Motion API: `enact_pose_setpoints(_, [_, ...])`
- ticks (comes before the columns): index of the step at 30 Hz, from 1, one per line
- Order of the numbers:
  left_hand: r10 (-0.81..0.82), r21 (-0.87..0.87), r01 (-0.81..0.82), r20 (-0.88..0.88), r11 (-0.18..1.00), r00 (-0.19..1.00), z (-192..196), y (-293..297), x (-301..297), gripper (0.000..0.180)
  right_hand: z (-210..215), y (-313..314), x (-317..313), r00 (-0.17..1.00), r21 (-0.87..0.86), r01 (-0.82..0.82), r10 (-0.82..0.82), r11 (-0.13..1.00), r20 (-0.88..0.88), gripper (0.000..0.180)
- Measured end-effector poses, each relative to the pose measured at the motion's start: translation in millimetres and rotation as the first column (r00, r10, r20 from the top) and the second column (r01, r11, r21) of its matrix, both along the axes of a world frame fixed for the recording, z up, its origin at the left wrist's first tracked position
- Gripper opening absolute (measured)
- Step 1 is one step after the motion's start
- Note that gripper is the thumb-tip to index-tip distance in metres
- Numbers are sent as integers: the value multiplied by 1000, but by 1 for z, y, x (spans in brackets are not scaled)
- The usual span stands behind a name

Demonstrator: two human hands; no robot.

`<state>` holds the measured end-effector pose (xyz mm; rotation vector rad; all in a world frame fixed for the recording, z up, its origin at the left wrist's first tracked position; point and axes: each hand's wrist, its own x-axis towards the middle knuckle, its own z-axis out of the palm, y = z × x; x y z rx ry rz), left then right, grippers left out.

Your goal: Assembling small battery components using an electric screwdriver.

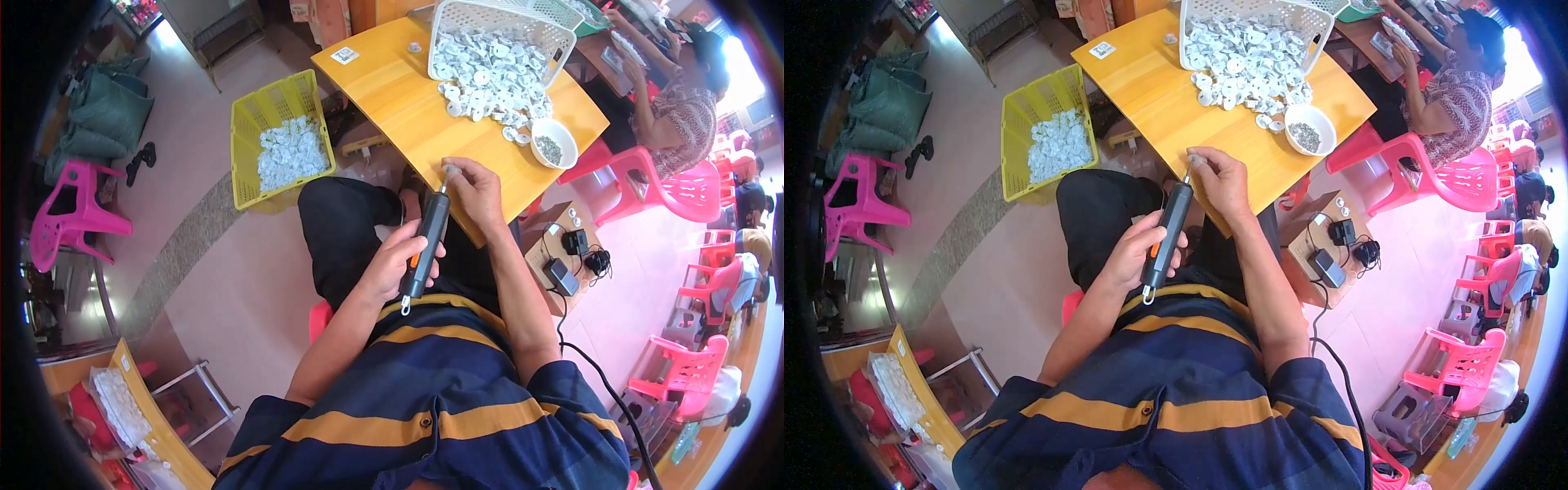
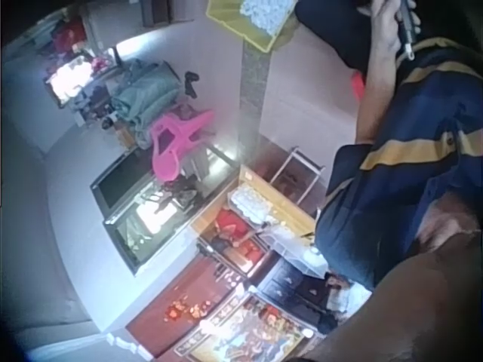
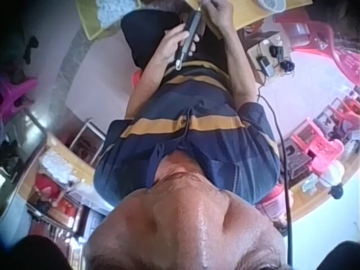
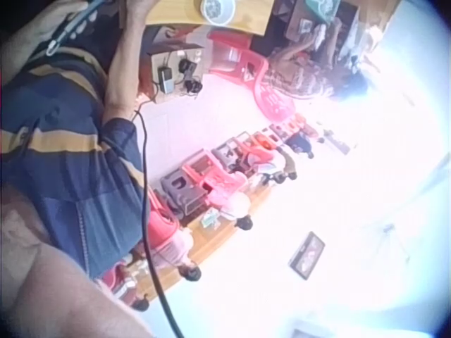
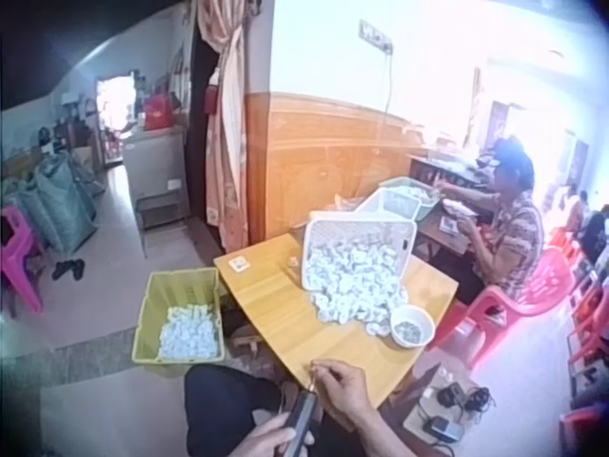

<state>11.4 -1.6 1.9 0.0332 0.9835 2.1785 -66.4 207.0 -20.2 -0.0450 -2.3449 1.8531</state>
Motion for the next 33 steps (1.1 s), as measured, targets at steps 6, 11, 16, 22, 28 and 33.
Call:
enact_pose_setpoints(6, [-35,238,19,60,971,998,-6,-3,-6,46,-9,2,-9,997,-242,-69,62,968,-36,22])
enact_pose_setpoints(11, [0,158,-6,35,987,999,-6,-8,-7,46,3,-4,-34,978,95,150,-134,984,-162,22])
enact_pose_setpoints(16, [71,75,-74,44,994,996,-6,-11,-8,42,11,-19,-60,905,556,219,46,802,-423,28])
enact_pose_setpoints(22, [145,37,-147,65,988,987,-6,-12,-10,38,1,-40,-74,921,799,129,227,587,-316,49])
enact_pose_setpoints(28, [141,13,-141,32,990,990,-3,-12,-11,38,2,-42,-116,965,888,31,219,458,-146,62])
enact_pose_setpoints(33, [179,-23,-178,18,984,984,-2,-10,-8,38,5,-29,-121,947,812,25,246,583,-206,64])
